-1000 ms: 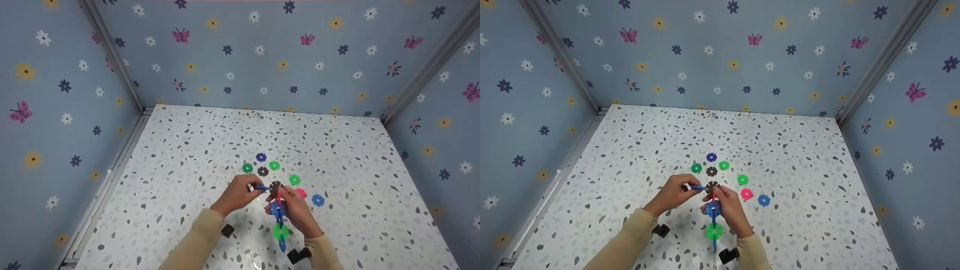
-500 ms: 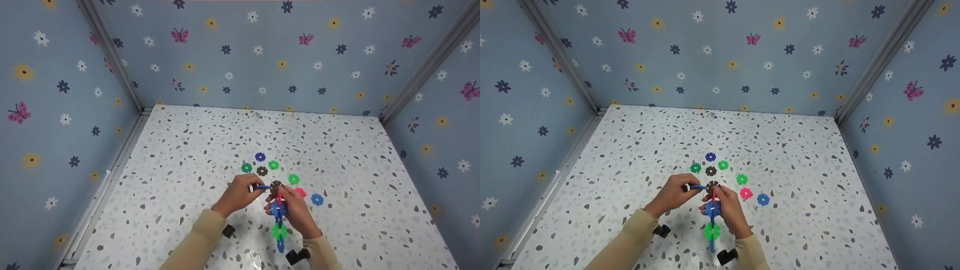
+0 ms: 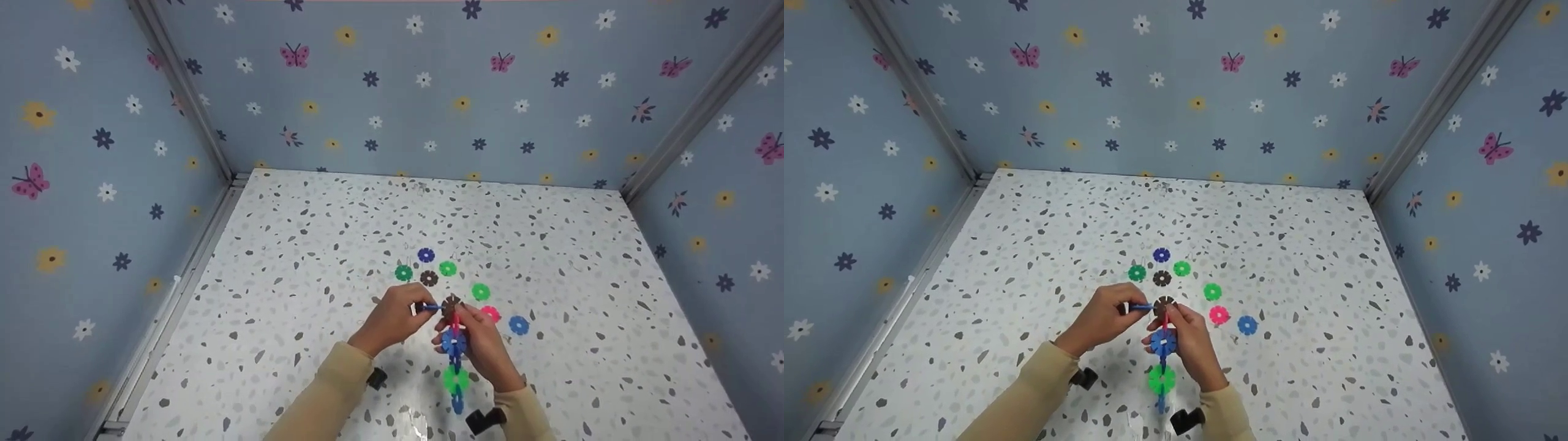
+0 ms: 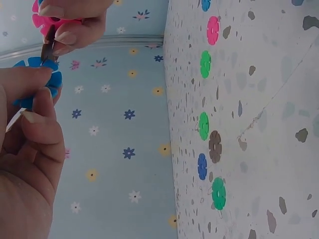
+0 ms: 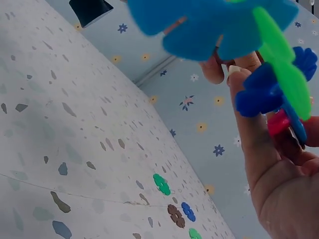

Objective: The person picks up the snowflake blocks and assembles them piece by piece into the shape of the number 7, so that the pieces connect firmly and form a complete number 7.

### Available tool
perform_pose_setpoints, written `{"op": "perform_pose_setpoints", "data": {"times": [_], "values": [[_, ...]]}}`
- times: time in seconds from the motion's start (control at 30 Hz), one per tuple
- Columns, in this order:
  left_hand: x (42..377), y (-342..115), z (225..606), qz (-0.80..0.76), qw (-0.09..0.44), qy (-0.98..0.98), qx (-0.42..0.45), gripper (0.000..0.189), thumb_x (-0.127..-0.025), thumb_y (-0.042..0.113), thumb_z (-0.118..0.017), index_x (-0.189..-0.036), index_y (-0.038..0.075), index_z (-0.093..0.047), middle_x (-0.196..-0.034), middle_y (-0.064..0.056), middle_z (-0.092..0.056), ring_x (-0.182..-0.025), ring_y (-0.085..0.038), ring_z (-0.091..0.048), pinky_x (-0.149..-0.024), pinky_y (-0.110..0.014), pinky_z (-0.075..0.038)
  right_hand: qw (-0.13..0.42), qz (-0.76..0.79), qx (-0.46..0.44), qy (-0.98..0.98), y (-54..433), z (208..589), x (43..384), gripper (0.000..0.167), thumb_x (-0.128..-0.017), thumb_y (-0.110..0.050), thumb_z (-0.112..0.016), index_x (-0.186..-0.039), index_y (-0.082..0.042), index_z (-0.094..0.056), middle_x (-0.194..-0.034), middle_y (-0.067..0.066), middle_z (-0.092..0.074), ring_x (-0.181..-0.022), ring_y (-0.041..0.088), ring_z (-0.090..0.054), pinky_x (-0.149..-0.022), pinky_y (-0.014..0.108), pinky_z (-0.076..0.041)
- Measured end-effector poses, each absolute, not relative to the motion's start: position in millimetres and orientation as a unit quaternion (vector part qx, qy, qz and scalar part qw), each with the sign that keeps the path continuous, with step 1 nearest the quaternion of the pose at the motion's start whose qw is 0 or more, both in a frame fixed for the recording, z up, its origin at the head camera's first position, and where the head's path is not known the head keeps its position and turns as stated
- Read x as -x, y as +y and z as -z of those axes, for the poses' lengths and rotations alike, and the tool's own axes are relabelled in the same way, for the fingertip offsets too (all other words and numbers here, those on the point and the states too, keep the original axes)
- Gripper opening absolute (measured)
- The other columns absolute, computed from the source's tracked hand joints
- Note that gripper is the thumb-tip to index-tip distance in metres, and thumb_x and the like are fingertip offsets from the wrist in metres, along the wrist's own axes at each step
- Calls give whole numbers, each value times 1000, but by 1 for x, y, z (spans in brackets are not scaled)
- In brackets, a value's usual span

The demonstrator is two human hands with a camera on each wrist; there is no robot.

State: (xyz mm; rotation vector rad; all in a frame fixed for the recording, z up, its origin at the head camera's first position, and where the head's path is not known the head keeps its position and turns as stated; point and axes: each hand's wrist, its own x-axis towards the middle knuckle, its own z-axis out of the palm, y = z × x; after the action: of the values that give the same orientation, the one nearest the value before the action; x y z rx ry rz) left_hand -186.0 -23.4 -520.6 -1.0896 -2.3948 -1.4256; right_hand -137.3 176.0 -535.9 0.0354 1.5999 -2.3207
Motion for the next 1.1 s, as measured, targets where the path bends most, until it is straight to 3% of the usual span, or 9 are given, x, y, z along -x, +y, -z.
{"op": "perform_pose_setpoints", "data": {"times": [0.2, 0.5, 0.73, 1.1], "values": [[182, -23, 520, 480, 87, -795, 361, 4, -92, 7, -70, -92, 10, -74, -88, 5, -69, -78, -4, -62, -63, -19, -52, 159, 807, -9, 568, 177, 535, 138, 42, -107, -34, -44, -113, 4, -61, -96, 17, -67, -77, 25, -71, -75, 43, -58], [176, -20, 523, 471, 141, -776, 395, 6, -89, 1, -73, -87, 7, -75, -78, 0, -67, -67, -5, -58, -60, -18, -51, 164, 801, 11, 575, 178, 534, 138, 40, -108, -29, -41, -105, 3, -65, -93, 17, -68, -78, 25, -69, -73, 44, -58], [173, -16, 527, 462, 193, -766, 404, 11, -87, -5, -70, -83, 5, -72, -72, -2, -64, -59, -8, -53, -58, -15, -47, 137, 774, 17, 619, 177, 533, 137, 43, -107, -35, -44, -106, 3, -63, -93, 19, -68, -80, 27, -69, -75, 45, -58], [172, -20, 531, 494, 168, -746, 414, 14, -86, -9, -69, -83, 5, -72, -70, -2, -63, -59, -7, -53, -58, -16, -48, 157, 759, 27, 631, 173, 530, 134, 44, -108, -35, -41, -110, 4, -63, -94, 20, -68, -78, 26, -68, -71, 47, -58]]}}
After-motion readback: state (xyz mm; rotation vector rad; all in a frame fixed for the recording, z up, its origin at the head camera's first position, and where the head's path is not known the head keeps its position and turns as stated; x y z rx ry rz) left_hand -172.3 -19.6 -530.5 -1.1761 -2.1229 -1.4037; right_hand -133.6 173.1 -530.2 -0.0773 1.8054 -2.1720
